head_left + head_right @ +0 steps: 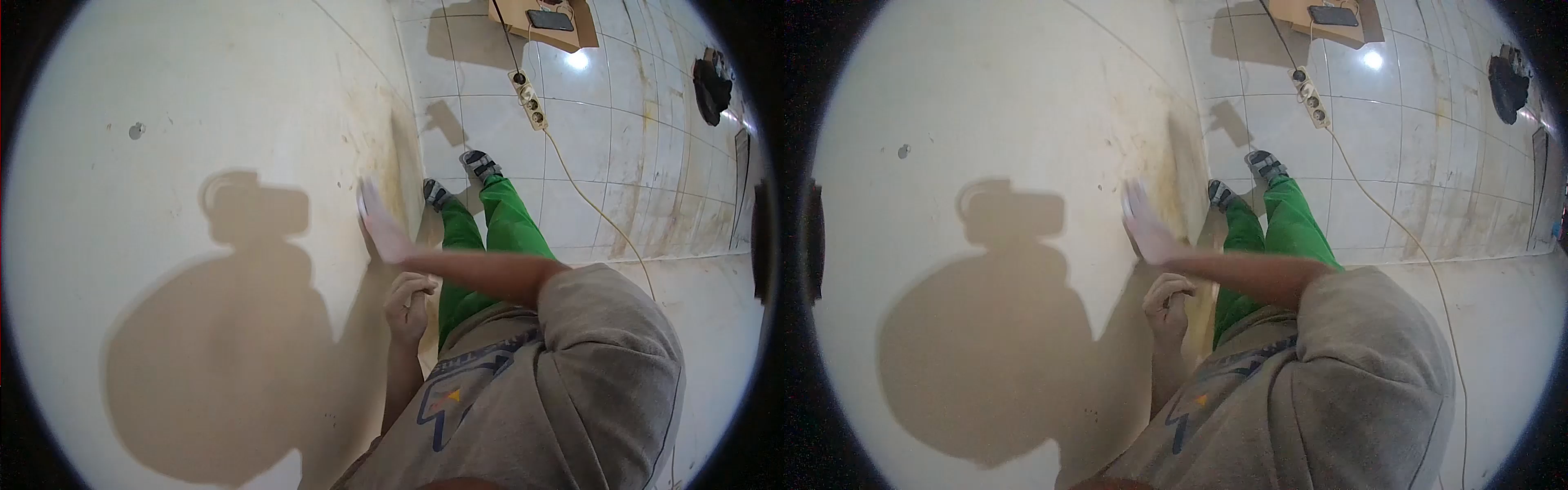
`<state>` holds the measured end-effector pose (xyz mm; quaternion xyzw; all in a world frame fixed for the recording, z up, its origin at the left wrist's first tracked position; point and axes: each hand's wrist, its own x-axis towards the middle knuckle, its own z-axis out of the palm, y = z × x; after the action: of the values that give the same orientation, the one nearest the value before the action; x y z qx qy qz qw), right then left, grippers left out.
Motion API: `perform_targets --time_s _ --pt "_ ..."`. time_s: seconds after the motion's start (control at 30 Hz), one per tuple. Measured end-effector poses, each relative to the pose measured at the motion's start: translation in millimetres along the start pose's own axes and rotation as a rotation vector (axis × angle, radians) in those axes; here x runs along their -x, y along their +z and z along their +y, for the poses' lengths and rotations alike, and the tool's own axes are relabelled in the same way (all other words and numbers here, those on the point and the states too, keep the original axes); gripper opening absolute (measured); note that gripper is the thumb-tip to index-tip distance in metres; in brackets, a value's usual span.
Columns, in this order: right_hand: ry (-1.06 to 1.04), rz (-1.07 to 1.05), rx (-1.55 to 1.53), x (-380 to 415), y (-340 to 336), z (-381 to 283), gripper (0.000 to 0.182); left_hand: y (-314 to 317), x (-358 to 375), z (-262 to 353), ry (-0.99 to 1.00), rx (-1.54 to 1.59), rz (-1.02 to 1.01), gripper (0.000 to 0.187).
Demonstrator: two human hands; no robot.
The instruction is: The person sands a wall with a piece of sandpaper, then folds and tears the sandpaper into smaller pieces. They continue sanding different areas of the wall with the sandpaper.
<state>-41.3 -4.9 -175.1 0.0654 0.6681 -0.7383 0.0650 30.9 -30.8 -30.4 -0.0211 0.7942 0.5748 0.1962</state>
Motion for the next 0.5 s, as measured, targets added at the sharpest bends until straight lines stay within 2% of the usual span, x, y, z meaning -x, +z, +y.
perform_targets --time_s 0.03,0.1,0.13,0.17,0.23,0.33,0.43,0.47,0.5 --pt "0.012 0.011 0.082 -58 -21 -18 0.063 0 -1 3 0.018 -0.02 0.013 0.028" --pt "-0.106 0.193 -0.089 -177 -57 -28 0.061 -5 1 7 0.022 0.046 0.012 0.033" --pt "0.028 0.157 -0.223 -232 -83 -41 0.063 -8 2 9 0.026 0.076 0.011 0.035" --pt "0.073 0.076 -0.572 -298 -97 -19 0.067 -12 5 17 0.037 -0.039 -0.011 0.036" --pt "0.234 0.068 -0.695 -321 -127 -63 0.068 -20 9 38 0.056 -0.266 -0.063 0.037" --pt "-0.22 0.266 -0.108 -299 -87 -17 0.066 -34 11 59 0.203 -0.226 -0.03 0.036" --pt "-0.065 0.152 -0.098 -148 -41 -10 0.062 -41 0 60 0.398 -0.289 0.075 0.029" --pt "-0.059 0.093 0.0 -91 -30 -17 0.063 -42 -3 56 0.397 -0.24 0.1 0.024" --pt "0.09 0.037 -0.059 -50 -17 -25 0.072 -43 -4 48 0.394 -0.192 0.124 0.02"
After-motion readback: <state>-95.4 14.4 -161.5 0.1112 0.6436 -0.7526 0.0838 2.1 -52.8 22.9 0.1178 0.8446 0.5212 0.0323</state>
